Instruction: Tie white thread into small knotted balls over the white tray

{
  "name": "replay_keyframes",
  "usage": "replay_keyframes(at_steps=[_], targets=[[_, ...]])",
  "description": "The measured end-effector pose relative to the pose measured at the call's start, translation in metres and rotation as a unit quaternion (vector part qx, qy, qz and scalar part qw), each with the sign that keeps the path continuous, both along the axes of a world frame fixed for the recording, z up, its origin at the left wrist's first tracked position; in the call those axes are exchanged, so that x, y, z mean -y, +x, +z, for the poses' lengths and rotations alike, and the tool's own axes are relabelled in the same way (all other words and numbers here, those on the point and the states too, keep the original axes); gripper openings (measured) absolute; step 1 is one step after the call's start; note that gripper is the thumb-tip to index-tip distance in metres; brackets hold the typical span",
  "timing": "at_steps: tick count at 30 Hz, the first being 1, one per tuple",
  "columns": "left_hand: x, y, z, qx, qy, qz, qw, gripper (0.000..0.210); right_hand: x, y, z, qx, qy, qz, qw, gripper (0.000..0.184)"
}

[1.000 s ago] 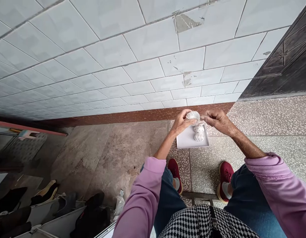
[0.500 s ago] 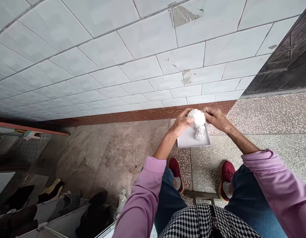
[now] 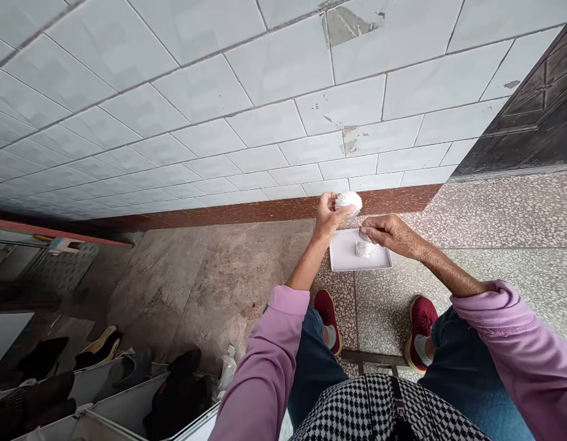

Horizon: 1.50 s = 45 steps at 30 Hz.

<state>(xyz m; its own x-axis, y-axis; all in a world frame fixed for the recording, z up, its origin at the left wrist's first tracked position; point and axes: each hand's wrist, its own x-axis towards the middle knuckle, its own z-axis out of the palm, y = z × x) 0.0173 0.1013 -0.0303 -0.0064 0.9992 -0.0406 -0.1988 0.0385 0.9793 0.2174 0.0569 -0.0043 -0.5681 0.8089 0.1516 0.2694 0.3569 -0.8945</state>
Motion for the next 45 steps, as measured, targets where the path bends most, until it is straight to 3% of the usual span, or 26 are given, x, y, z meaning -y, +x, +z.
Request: replay_keyframes(at_steps=[2, 5, 8, 11, 23, 29, 34, 37, 40, 45], targets=[[0.001, -0.001, 0.000, -0.063, 0.014, -0.041, 0.997, 0.065, 0.000, 0.005, 0.006, -0.020, 0.019, -0.027, 0.999, 0.048], [0.008, -0.002, 0.003, -0.101, 0.007, -0.152, 0.983, 0.063, -0.006, 0.017, 0.010, -0.044, 0.041, -0.090, 0.994, 0.052], [0.016, -0.001, 0.009, -0.077, -0.029, -0.257, 0.963, 0.059, -0.013, 0.029, 0.008, -0.069, 0.042, -0.147, 0.986, 0.055], [0.021, 0.001, 0.015, -0.027, -0.061, -0.297, 0.953, 0.059, -0.018, 0.033, 0.003, -0.087, 0.025, -0.157, 0.983, 0.056], [0.019, 0.010, 0.010, 0.036, -0.105, -0.244, 0.963, 0.063, -0.035, 0.029, -0.021, -0.073, -0.006, -0.148, 0.986, 0.050], [0.008, 0.009, 0.007, 0.125, -0.065, -0.138, 0.980, 0.065, -0.031, 0.015, -0.027, -0.034, 0.004, -0.105, 0.994, 0.054], [0.001, 0.005, -0.002, 0.034, -0.045, -0.047, 0.997, 0.069, -0.008, -0.003, -0.015, 0.000, -0.006, -0.009, 1.000, 0.047], [0.002, 0.003, -0.007, -0.064, -0.003, -0.018, 0.998, 0.072, 0.000, -0.002, -0.003, -0.014, -0.007, 0.001, 1.000, 0.048], [0.007, 0.002, -0.006, -0.120, 0.021, -0.057, 0.991, 0.070, -0.001, 0.010, 0.007, -0.037, 0.006, -0.043, 0.998, 0.050], [0.019, 0.001, 0.007, -0.095, -0.014, -0.249, 0.964, 0.063, -0.012, 0.032, 0.012, -0.074, 0.022, -0.135, 0.988, 0.052]])
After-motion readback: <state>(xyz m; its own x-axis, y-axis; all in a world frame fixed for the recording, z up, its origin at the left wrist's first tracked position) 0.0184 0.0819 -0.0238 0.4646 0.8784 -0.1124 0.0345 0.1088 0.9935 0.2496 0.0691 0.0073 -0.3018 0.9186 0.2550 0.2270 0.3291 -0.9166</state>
